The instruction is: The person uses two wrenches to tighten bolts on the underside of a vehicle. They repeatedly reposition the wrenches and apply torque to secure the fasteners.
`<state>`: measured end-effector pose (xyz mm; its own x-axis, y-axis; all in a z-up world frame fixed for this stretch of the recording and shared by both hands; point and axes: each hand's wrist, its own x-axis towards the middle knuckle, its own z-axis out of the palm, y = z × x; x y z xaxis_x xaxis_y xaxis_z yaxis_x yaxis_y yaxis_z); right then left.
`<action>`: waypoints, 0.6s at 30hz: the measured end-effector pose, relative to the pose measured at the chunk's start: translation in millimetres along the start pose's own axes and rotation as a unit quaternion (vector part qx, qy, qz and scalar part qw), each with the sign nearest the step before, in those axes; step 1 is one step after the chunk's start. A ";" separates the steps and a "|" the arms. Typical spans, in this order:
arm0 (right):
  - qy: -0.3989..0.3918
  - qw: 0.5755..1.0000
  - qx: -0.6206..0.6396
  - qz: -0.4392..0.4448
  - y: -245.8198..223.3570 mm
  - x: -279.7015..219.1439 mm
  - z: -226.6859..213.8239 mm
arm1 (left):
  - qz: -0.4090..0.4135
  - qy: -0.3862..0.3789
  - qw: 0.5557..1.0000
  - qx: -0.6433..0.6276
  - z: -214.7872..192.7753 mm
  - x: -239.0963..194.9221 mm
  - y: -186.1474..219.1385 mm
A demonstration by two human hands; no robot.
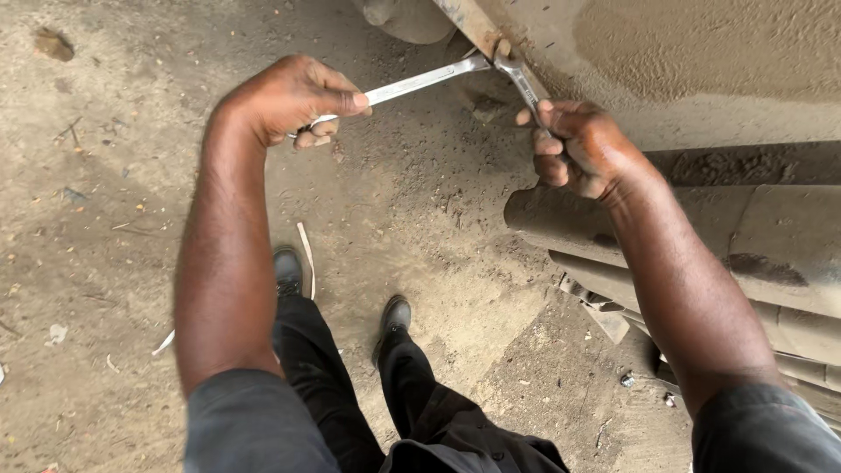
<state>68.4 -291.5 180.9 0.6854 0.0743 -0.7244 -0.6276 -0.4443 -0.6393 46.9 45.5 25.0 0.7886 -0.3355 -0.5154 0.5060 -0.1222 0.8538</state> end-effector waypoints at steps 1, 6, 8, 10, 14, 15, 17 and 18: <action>0.009 1.000 -0.013 0.009 -1.6 -1.1 6.7 | 0.007 0.002 1.000 0.002 2.8 -2.8 1.9; 0.018 0.995 0.099 -0.002 0.9 3.2 33.9 | -0.036 -0.029 0.997 -0.064 95.1 -43.7 -3.0; 0.019 0.993 0.113 -0.004 -2.1 9.4 32.2 | 0.032 0.040 0.996 -0.069 127.0 -46.0 -10.7; 0.011 0.994 0.111 -0.006 3.4 10.2 28.8 | -0.011 0.003 0.995 -0.104 135.0 -36.3 -27.9; 0.005 0.996 0.085 -0.015 10.5 11.5 27.8 | 0.031 -0.053 0.991 -0.122 118.2 -6.0 -72.7; 0.007 0.996 0.085 -0.021 12.3 12.2 29.8 | 0.029 -0.005 0.996 -0.080 130.3 -1.7 -80.0; 0.014 0.995 0.098 -0.032 13.7 12.8 30.9 | 0.024 0.092 0.995 0.007 176.8 2.0 -81.3; 0.020 0.993 0.111 -0.039 14.6 12.9 30.1 | 0.051 0.127 0.987 -0.082 207.6 1.0 -78.0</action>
<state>56.9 -270.2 154.5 0.7465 0.0628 -0.6624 -0.6347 -0.2313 -0.7373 -64.3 -139.2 -26.9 0.8900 -0.0898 -0.4470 0.4528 0.0597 0.8896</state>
